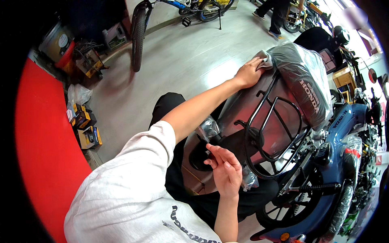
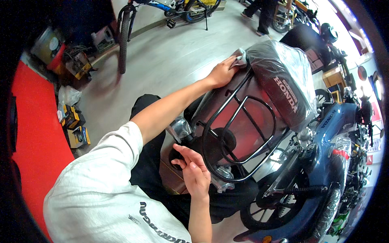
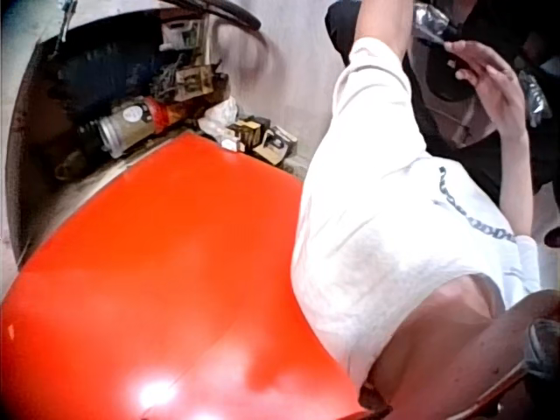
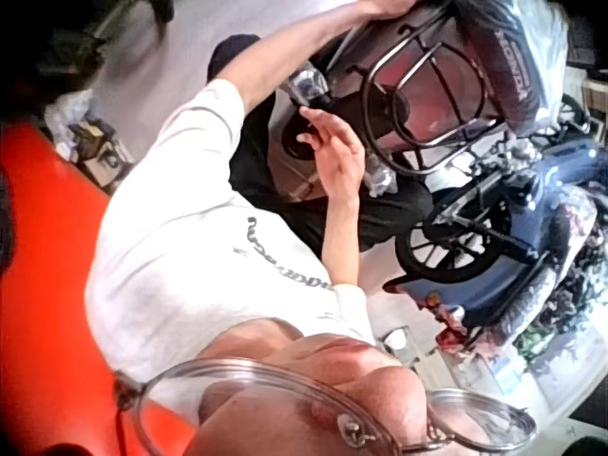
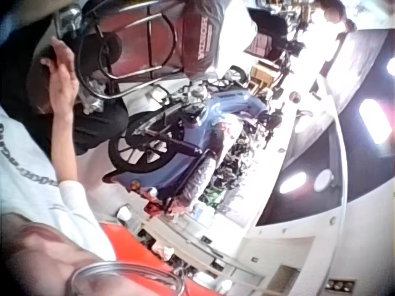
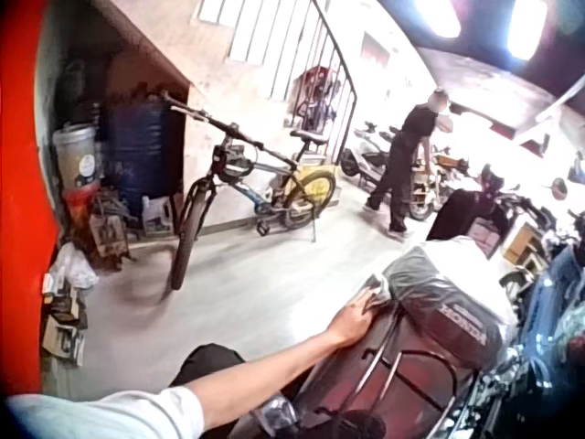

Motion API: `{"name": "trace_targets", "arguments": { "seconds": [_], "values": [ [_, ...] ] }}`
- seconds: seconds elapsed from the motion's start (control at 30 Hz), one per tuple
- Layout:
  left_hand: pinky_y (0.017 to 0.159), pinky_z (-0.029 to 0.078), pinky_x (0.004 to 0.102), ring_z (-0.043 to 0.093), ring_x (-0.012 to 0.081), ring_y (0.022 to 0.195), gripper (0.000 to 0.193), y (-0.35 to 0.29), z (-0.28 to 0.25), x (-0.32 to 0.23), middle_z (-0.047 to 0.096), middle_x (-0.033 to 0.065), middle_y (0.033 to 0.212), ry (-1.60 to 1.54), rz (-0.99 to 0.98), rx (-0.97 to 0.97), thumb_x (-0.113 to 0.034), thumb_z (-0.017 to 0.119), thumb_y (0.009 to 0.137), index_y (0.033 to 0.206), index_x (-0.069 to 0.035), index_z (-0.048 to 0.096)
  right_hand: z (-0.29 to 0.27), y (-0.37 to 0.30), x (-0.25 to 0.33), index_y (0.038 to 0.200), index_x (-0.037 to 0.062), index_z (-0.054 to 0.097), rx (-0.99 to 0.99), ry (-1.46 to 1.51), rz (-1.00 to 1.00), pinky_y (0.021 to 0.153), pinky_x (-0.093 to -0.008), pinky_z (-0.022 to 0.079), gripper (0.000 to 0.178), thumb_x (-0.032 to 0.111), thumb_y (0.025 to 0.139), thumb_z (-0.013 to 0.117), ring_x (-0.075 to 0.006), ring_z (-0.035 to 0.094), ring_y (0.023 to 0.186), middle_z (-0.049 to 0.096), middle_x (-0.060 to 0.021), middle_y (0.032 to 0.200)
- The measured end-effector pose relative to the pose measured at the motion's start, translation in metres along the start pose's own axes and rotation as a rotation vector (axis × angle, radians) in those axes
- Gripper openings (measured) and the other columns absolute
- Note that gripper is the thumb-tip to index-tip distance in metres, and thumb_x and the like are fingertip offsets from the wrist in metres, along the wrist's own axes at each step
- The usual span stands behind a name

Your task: The person sits on the floor and wipes the rear rack and seat of a Honda motorcycle using a light blue cloth. The person repeatedly folds the cloth and wipes the metal rack and the plastic-covered seat.

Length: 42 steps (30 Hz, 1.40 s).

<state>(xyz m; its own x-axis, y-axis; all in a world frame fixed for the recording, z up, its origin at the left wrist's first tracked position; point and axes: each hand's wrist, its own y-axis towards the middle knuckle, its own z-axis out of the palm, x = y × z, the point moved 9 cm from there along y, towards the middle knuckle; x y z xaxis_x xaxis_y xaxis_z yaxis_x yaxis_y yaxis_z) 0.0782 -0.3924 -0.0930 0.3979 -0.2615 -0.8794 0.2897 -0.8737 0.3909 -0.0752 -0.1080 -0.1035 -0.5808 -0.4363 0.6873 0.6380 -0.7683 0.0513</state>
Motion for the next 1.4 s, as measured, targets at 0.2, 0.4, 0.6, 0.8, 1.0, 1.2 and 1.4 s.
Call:
{"name": "trace_targets", "arguments": {
  "seconds": [0.2, 0.4, 0.6, 0.8, 1.0, 1.2, 1.4],
  "values": [
    [0.110, 0.039, 0.0376, 0.050, 0.0339, 0.131, 0.047, -0.046, -0.017, 0.013, 0.048, 0.0182, 0.147, -0.011, -0.039, 0.150, -0.026, 0.058, 0.092, 0.136, -0.009, 0.056, -0.003, 0.003, 0.000, 0.135, 0.0013, 0.053, 0.082, 0.052, -0.001, 0.099, -0.0452, 0.047, 0.039, 0.014, 0.099, 0.046, -0.0382, 0.042, 0.138, 0.052, -0.0204, 0.141],
    [0.110, 0.038, 0.0360, 0.049, 0.0278, 0.134, 0.048, -0.125, -0.060, 0.003, 0.050, 0.0177, 0.147, -0.260, 0.050, 0.537, -0.002, 0.053, 0.085, 0.132, -0.006, 0.062, -0.014, 0.002, 0.002, 0.141, 0.0033, 0.048, 0.129, 0.289, 0.009, 0.103, -0.0474, 0.043, 0.044, 0.021, 0.100, 0.044, -0.0395, 0.038, 0.139, 0.051, -0.0191, 0.142],
    [0.116, 0.032, 0.0424, 0.039, 0.0423, 0.138, 0.054, -0.156, -0.065, -0.063, 0.038, 0.0274, 0.151, -0.050, 0.190, 0.626, -0.010, 0.055, 0.085, 0.139, -0.010, 0.055, -0.020, -0.001, 0.003, 0.149, 0.0068, 0.040, 0.267, 0.323, 0.036, 0.108, -0.0513, 0.036, 0.048, 0.022, 0.103, 0.038, -0.0365, 0.033, 0.143, 0.044, -0.0151, 0.150],
    [0.120, 0.022, 0.0484, 0.019, 0.0490, 0.146, 0.076, -0.096, -0.011, -0.043, 0.014, 0.0261, 0.161, 0.113, 0.293, 0.479, -0.032, 0.051, 0.095, 0.156, -0.005, 0.016, -0.026, -0.002, 0.002, 0.145, 0.0026, 0.043, 0.132, 0.391, 0.046, 0.104, -0.0531, 0.042, 0.048, 0.023, 0.102, 0.043, -0.0401, 0.039, 0.139, 0.049, -0.0213, 0.142],
    [0.122, 0.014, 0.0451, 0.008, 0.0429, 0.150, 0.080, -0.052, 0.003, 0.006, 0.007, 0.0273, 0.162, -0.043, -0.028, 0.454, -0.053, 0.051, 0.096, 0.157, -0.012, 0.018, -0.027, -0.001, 0.000, 0.146, 0.0039, 0.042, 0.139, 0.392, 0.052, 0.105, -0.0540, 0.040, 0.049, 0.024, 0.102, 0.043, -0.0394, 0.039, 0.139, 0.048, -0.0203, 0.143],
    [0.120, 0.020, 0.0408, 0.018, 0.0376, 0.149, 0.075, -0.017, 0.023, 0.025, 0.017, 0.0280, 0.159, -0.161, -0.037, 0.388, -0.045, 0.054, 0.097, 0.154, -0.007, 0.025, -0.028, -0.003, 0.003, 0.147, 0.0050, 0.041, 0.141, 0.377, 0.045, 0.105, -0.0536, 0.040, 0.049, 0.024, 0.102, 0.043, -0.0386, 0.038, 0.139, 0.048, -0.0192, 0.143],
    [0.117, 0.025, 0.0363, 0.034, 0.0299, 0.140, 0.071, 0.004, 0.035, 0.088, 0.036, 0.0216, 0.152, -0.369, -0.105, 0.190, -0.039, 0.055, 0.098, 0.151, -0.002, 0.028, -0.025, 0.000, -0.003, 0.148, 0.0058, 0.041, 0.183, 0.388, 0.070, 0.105, -0.0536, 0.040, 0.049, 0.026, 0.103, 0.042, -0.0388, 0.037, 0.140, 0.047, -0.0187, 0.145]
  ]
}}
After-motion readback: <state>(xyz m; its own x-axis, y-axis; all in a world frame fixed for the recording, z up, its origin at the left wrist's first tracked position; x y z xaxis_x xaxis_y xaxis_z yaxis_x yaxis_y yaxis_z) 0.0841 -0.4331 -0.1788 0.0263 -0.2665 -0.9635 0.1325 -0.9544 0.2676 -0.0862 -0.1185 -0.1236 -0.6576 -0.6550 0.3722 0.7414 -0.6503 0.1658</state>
